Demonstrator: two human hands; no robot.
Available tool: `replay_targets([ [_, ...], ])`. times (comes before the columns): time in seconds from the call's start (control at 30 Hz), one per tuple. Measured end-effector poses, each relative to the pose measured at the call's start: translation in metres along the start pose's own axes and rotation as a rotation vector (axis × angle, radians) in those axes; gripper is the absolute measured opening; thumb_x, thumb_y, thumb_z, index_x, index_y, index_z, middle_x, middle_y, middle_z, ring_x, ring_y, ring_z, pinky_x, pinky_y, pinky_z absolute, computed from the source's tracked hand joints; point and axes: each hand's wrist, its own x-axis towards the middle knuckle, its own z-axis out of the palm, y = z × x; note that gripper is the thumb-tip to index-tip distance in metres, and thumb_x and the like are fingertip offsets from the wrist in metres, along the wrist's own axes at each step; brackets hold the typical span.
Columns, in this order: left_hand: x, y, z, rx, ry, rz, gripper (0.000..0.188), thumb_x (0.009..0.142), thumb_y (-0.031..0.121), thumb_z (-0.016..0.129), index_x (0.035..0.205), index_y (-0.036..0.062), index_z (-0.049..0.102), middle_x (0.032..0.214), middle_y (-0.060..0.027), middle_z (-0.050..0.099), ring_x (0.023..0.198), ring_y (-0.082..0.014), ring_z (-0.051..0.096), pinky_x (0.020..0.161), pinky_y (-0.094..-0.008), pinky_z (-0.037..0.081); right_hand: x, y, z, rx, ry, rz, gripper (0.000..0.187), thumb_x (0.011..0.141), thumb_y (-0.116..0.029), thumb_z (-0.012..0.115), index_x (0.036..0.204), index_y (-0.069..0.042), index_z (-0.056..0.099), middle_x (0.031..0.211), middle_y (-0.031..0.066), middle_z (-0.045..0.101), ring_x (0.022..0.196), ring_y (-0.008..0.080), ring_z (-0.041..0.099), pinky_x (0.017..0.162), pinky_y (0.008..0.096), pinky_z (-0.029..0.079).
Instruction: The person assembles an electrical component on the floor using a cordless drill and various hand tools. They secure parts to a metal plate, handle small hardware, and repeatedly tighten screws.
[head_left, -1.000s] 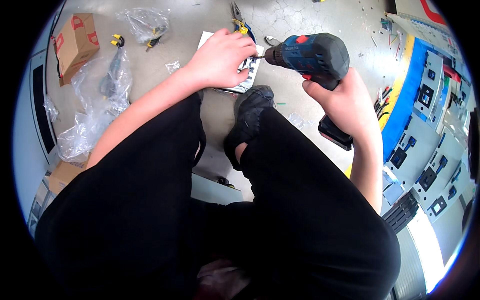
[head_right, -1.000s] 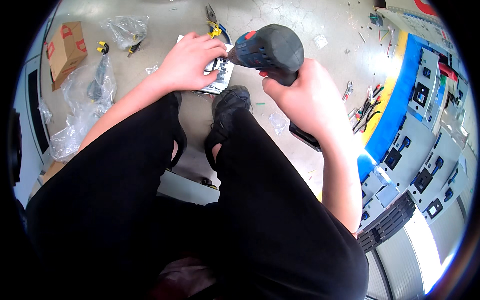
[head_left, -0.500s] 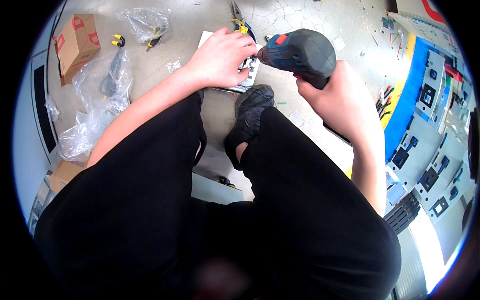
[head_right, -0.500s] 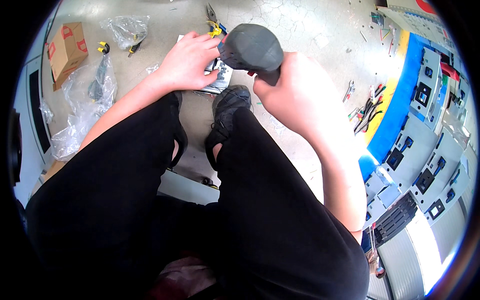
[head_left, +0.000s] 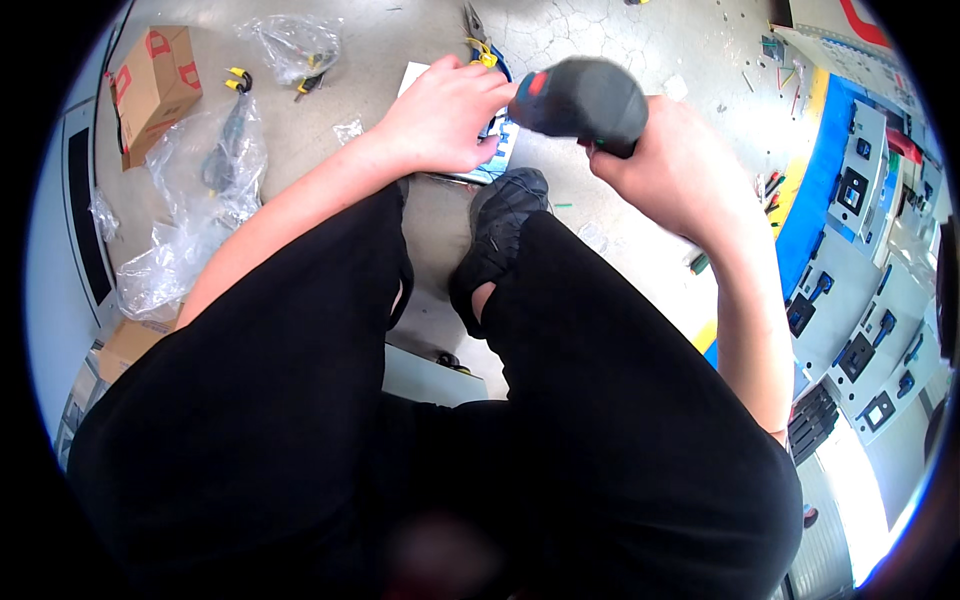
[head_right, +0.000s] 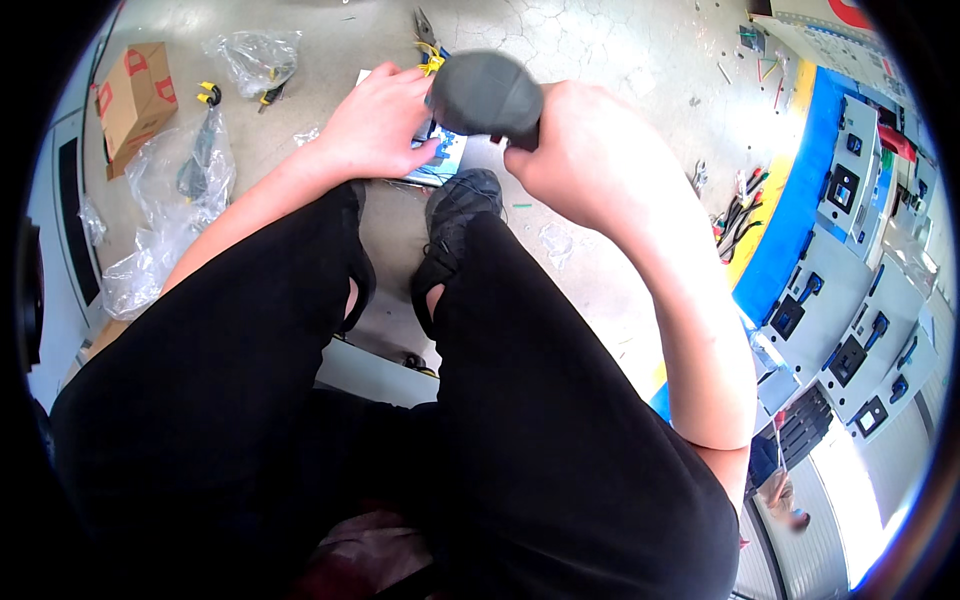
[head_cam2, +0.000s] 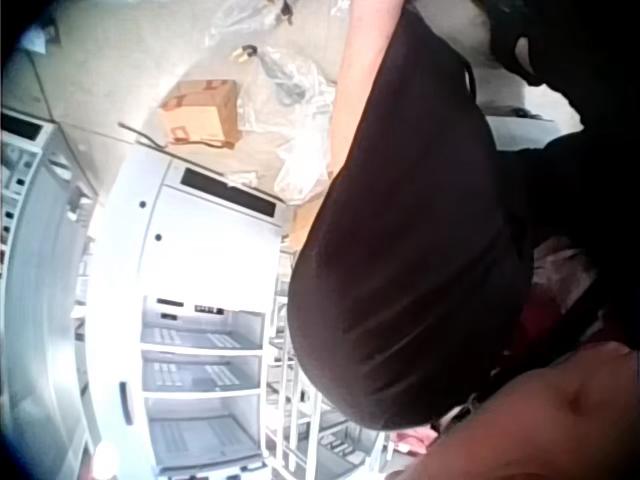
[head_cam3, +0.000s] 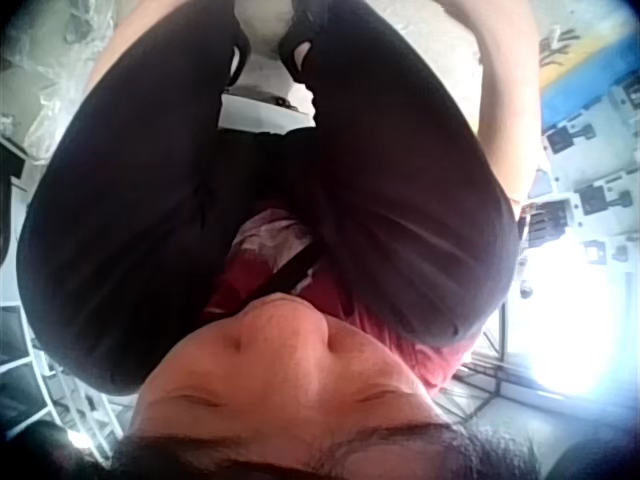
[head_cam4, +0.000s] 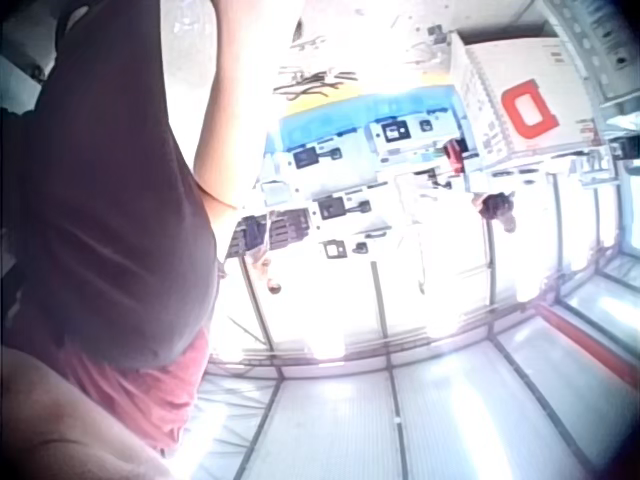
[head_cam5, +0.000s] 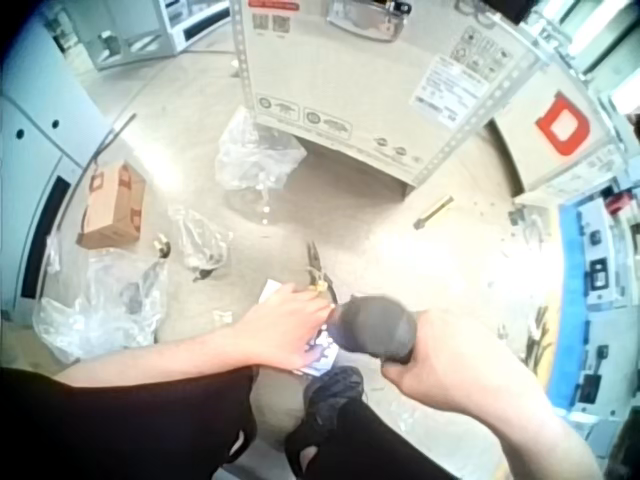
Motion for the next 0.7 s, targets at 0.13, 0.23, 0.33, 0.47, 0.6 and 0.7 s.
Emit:
replay_targets([
  [0.13, -0.001, -0.003, 0.000, 0.021, 0.007, 0.010, 0.038, 0.077, 0.022, 0.076, 0.113, 0.0101, 0.070, 0.106, -0.0066, 0.068, 0.110, -0.0253, 0.067, 0.093, -0.0410, 0.046, -0.001, -0.004, -0.002, -0.002, -0.003, -0.005, 0.030, 0.084, -0.022, 0.072, 0.094, 0.006, 0.077, 0.082, 0.0289, 0.072, 0.086, 0.0427, 0.076, 0.082, 0.0481, 0.062],
  [0.23, -0.005, 0.000, -0.004, 0.026, -0.088, -0.032, 0.041, 0.076, 0.023, 0.077, 0.115, 0.0109, 0.071, 0.111, -0.0067, 0.069, 0.112, -0.0252, 0.066, 0.095, -0.0410, 0.046, -0.003, -0.004, -0.011, 0.091, -0.033, 0.102, 0.031, 0.084, -0.021, 0.071, 0.096, 0.007, 0.077, 0.082, 0.0288, 0.072, 0.084, 0.0426, 0.076, 0.081, 0.0474, 0.061],
  [0.33, -0.003, -0.003, -0.007, -0.014, -0.067, 0.002, 0.044, 0.076, 0.026, 0.079, 0.116, 0.0105, 0.071, 0.117, -0.0066, 0.069, 0.115, -0.0249, 0.064, 0.097, -0.0409, 0.046, -0.014, -0.009, -0.020, 0.151, -0.007, 0.135, 0.031, 0.084, -0.022, 0.073, 0.099, 0.005, 0.076, 0.080, 0.0254, 0.072, 0.079, 0.0385, 0.075, 0.077, 0.0444, 0.059],
  [0.47, -0.006, -0.008, -0.007, 0.000, -0.031, 0.127, 0.041, 0.075, 0.027, 0.083, 0.112, 0.0112, 0.074, 0.120, -0.0039, 0.068, 0.119, -0.0231, 0.063, 0.101, -0.0406, 0.045, -0.017, 0.003, -0.009, 0.125, -0.061, 0.157, 0.031, 0.085, -0.025, 0.078, 0.107, -0.003, 0.079, 0.079, 0.0186, 0.074, 0.073, 0.0310, 0.074, 0.074, 0.0396, 0.058],
  [0.6, -0.009, -0.008, -0.008, -0.036, -0.059, 0.136, 0.035, 0.075, 0.027, 0.084, 0.105, 0.0110, 0.078, 0.124, -0.0038, 0.068, 0.124, -0.0234, 0.061, 0.103, -0.0410, 0.044, -0.017, -0.005, -0.006, 0.132, -0.083, 0.205, 0.032, 0.085, -0.026, 0.078, 0.108, -0.004, 0.080, 0.080, 0.0187, 0.074, 0.075, 0.0312, 0.075, 0.075, 0.0401, 0.058],
  [0.7, -0.008, -0.006, -0.008, -0.064, -0.098, 0.101, 0.028, 0.074, 0.027, 0.084, 0.093, 0.0073, 0.080, 0.130, -0.0060, 0.067, 0.129, -0.0263, 0.057, 0.105, -0.0429, 0.043, -0.017, 0.000, 0.000, 0.147, -0.068, 0.190, 0.032, 0.085, -0.026, 0.078, 0.109, -0.005, 0.080, 0.081, 0.0193, 0.074, 0.076, 0.0317, 0.075, 0.076, 0.0408, 0.059],
])
